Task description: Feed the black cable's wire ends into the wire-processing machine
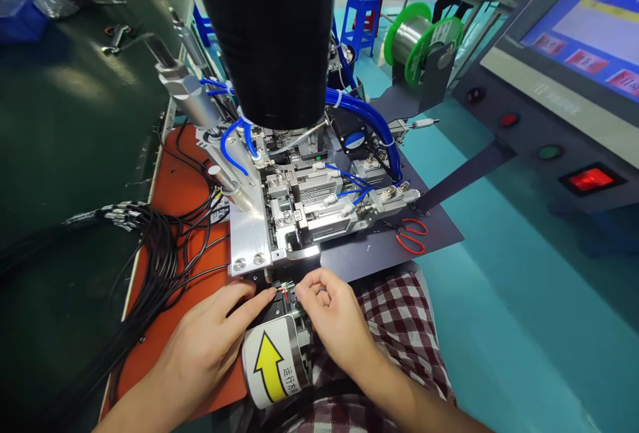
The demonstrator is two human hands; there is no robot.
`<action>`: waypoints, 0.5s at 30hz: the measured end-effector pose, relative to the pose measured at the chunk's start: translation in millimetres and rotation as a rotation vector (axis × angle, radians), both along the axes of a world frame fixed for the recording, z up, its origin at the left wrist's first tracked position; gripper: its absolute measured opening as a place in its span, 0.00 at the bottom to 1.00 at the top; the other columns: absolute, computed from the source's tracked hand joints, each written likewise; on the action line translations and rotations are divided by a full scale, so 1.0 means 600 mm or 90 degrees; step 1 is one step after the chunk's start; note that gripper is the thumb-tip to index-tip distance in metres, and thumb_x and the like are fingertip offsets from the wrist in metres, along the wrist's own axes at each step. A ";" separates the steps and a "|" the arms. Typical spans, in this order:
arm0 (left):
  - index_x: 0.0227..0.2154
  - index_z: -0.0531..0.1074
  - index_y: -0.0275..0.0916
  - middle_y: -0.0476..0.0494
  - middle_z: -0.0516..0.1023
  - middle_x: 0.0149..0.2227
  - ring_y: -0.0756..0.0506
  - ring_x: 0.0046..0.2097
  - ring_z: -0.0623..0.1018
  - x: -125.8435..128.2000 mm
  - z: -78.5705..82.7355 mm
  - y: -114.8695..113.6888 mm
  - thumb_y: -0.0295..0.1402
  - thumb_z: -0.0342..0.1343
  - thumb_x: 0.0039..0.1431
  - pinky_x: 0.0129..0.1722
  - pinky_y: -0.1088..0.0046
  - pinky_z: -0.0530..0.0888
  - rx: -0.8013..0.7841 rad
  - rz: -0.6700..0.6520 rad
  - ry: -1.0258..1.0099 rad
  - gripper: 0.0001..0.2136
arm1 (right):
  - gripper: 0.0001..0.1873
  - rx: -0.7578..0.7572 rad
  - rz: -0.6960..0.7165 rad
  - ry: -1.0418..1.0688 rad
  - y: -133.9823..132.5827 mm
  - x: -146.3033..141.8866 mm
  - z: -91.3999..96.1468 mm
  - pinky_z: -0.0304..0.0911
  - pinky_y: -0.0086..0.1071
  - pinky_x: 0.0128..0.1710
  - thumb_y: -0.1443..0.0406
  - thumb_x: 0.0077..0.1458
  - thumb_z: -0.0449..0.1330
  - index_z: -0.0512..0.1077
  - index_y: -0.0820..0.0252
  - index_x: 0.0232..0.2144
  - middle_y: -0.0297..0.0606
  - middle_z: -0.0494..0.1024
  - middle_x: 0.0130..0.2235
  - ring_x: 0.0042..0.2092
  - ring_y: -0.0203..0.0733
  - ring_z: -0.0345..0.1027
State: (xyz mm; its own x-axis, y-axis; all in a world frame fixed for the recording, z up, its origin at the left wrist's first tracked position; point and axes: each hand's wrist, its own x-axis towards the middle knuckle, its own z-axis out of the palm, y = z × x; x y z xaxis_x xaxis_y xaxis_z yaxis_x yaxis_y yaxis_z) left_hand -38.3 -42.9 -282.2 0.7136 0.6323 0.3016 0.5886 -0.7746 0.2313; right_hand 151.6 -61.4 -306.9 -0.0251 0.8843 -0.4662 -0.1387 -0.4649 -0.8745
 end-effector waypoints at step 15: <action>0.47 0.69 0.32 0.39 0.72 0.36 0.44 0.33 0.74 -0.002 0.001 -0.002 0.23 0.41 0.64 0.28 0.69 0.74 -0.008 0.002 -0.020 0.15 | 0.09 0.347 0.143 -0.462 -0.007 0.002 0.039 0.56 0.33 0.30 0.67 0.60 0.51 0.66 0.58 0.27 0.35 0.69 0.27 0.28 0.38 0.62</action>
State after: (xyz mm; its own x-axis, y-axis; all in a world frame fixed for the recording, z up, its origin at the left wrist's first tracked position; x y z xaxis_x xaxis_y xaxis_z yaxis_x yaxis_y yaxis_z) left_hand -39.8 -44.3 -281.5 0.7020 0.6383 0.3157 0.5830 -0.7698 0.2600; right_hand 152.7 -65.4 -283.6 -0.0873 0.9953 0.0424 0.5702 0.0848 -0.8171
